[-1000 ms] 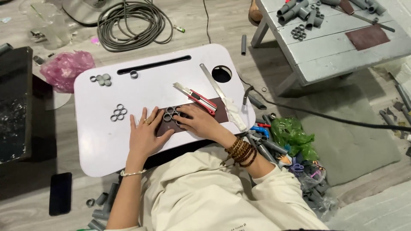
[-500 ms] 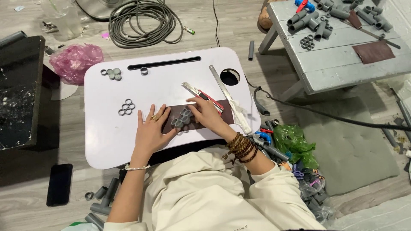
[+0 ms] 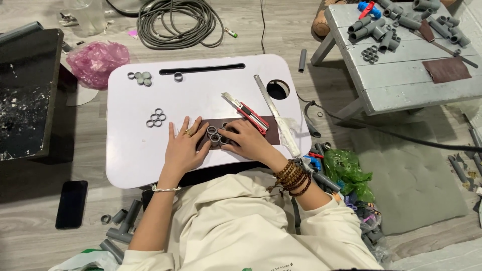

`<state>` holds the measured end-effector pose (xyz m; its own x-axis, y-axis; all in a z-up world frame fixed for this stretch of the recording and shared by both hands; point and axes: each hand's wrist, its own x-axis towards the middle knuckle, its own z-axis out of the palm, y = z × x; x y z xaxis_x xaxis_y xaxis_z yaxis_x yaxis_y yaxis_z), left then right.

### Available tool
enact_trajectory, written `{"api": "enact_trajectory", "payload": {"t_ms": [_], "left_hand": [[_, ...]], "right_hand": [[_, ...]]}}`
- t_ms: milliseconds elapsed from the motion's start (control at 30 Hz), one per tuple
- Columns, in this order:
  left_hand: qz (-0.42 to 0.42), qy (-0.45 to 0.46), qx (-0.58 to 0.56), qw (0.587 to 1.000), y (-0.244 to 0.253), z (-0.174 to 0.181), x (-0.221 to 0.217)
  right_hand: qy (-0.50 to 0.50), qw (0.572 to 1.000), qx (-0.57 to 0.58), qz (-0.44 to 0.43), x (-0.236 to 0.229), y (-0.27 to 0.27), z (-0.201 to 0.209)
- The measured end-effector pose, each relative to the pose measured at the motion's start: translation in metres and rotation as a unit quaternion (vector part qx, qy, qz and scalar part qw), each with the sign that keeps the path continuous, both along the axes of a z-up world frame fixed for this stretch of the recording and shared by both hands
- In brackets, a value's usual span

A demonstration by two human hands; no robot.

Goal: Sanding the edges of small PVC pipe rings using sandpaper on a portable desk to smooth the surfaces.

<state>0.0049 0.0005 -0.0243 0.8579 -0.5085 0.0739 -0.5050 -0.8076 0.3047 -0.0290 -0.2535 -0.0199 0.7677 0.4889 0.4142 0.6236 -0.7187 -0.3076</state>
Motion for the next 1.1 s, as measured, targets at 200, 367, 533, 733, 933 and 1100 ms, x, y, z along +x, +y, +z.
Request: {"api": "enact_trajectory", "payload": {"t_ms": [200,367,533,733,933,1100], "left_hand": [[0.000,0.007,0.000,1.000,-0.002,0.011,-0.003],[-0.004,-0.003,0.005,1.000,-0.001,0.009,-0.003],[-0.004,-0.003,0.009,1.000,-0.001,0.000,0.001],[0.000,0.003,0.011,1.000,-0.001,0.003,0.000],[0.000,0.010,0.014,1.000,0.000,0.014,-0.004],[-0.015,0.011,0.035,0.999,0.001,0.010,-0.012]], "right_hand": [[-0.072,0.996,-0.037,-0.033,0.008,0.001,-0.013],[-0.077,0.993,-0.055,-0.065,0.005,0.003,-0.001],[0.005,1.000,0.007,0.014,0.002,0.003,0.014],[-0.013,0.999,0.012,-0.030,0.008,0.009,-0.010],[0.002,0.999,0.002,-0.046,0.000,0.004,-0.004],[0.007,0.999,0.049,-0.004,-0.017,0.001,-0.015]]}}
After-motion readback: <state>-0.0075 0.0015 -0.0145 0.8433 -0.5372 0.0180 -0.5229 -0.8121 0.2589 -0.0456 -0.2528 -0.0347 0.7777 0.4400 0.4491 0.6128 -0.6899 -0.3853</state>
